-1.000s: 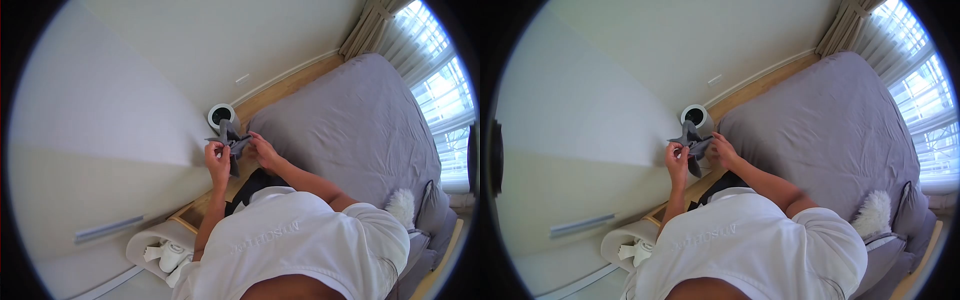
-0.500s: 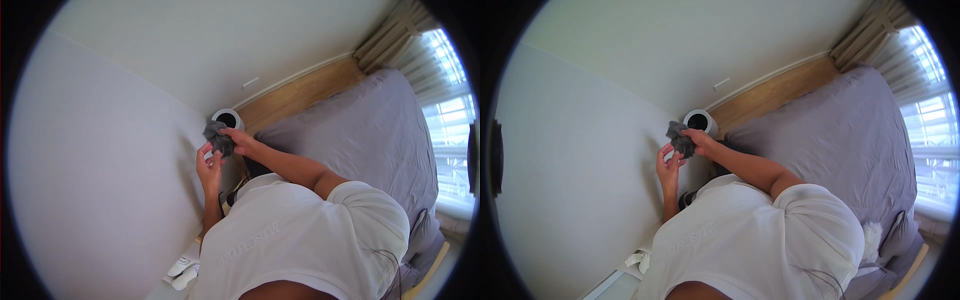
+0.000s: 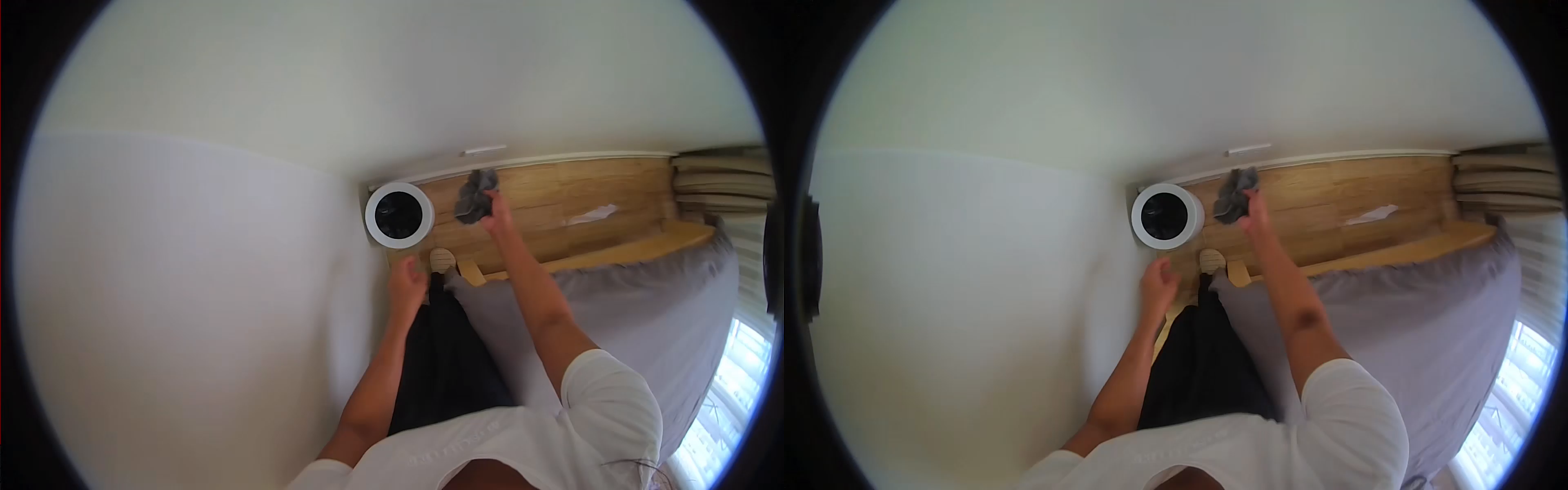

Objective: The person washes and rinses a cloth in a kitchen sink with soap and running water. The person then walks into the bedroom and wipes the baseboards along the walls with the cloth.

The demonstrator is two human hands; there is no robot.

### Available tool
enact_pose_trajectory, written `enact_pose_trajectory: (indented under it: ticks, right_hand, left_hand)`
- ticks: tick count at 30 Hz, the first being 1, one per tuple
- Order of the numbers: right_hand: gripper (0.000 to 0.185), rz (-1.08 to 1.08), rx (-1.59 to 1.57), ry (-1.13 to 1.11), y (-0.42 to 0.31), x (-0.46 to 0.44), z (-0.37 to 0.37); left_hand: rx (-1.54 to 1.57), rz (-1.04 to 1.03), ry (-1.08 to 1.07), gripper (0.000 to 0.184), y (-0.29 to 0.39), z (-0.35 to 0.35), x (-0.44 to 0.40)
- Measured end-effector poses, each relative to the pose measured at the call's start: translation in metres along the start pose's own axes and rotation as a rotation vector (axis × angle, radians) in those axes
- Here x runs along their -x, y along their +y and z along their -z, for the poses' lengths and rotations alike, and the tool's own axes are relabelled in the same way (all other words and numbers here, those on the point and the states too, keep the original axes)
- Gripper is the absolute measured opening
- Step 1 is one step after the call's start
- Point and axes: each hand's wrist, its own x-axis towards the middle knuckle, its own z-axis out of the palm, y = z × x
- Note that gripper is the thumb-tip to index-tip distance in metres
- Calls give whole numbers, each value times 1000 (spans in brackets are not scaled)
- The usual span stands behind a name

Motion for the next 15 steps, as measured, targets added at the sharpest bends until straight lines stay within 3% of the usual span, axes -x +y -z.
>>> enact_pose_trajectory:
  ticks: [2,6,8,12,15]
  right_hand:
    - [21,7,1,27,2,-62,32]
    - [23,160,54,-51,15,-177,80]
    - [24,196,27,15,26,-233,96]
    - [28,282,185,132,55,-309,91]
    - [29,328,264,106,111,-368,89]
  left_hand:
    - [-137,-184,47,51,-39,-56,-50]
    - [-487,-69,-29,52,-100,-124,-137]
    - [-799,-233,109,48,-147,-154,-168]
    - [-792,-205,-39,43,-189,-172,-200]
    - [-687,-6,-168,32,-196,-175,-198]
